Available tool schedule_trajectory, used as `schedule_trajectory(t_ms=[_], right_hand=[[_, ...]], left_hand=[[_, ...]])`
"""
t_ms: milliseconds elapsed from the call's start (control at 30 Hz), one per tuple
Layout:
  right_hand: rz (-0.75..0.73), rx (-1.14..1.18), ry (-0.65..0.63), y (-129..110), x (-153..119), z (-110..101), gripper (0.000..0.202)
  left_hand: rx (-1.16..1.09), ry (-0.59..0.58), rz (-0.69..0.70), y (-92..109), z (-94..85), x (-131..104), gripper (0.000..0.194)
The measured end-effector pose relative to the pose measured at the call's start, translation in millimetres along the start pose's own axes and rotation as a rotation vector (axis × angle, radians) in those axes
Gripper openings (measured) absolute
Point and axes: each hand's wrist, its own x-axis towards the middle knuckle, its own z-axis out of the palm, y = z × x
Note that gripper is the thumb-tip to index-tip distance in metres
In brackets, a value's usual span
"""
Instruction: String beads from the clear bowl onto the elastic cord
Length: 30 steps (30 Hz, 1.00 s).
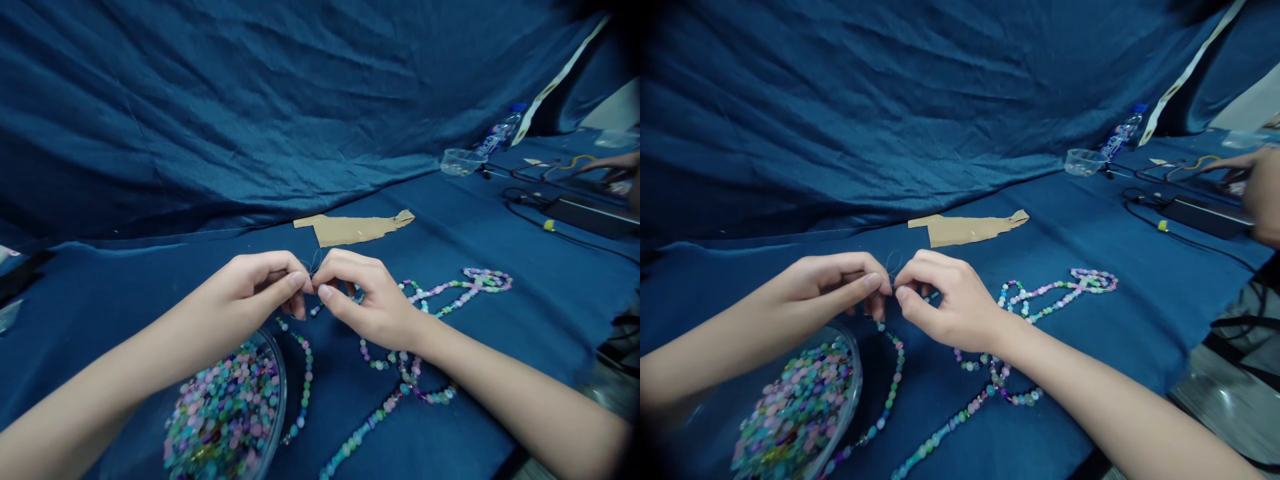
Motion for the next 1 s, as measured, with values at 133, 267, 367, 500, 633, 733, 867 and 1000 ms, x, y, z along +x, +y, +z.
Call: schedule_trajectory(t_ms=[133,267,367,500,633,733,867,1000], right_hand=[[0.081,0.001,0.056,0.4,0.6,0.9,0.006],[0.164,0.080,0.133,3.4,1.2,0.2,0.019],[0.168,0.126,0.143,3.7,1.2,0.2,0.018],[0.231,0.181,0.092,0.8,0.9,1.3,0.016],[0.338,0.360,-0.020,0.0,1.3,2.4,0.031],[0.371,0.478,-0.051,2.0,1.8,4.3,0.040],[0.398,0.548,0.014,4.4,2.2,7.7,0.029],[0.443,0.518,0.057,3.9,2.7,6.0,0.023]], left_hand=[[0.010,0.018,0.000,-1.4,-1.4,-0.2,0.029],[-0.013,0.014,-0.008,-2.5,-2.5,0.2,0.029],[-0.023,0.009,-0.008,-2.7,-2.3,0.6,0.029],[-0.030,0.016,-0.006,-2.8,-1.2,1.3,0.030],[-0.035,0.023,-0.019,-0.5,0.5,0.6,0.031],[-0.059,0.022,-0.011,1.3,1.7,-0.4,0.030],[-0.038,0.018,-0.003,1.5,-0.7,-0.4,0.026],[0.054,0.068,-0.029,-1.8,-9.3,-0.5,0.027]])
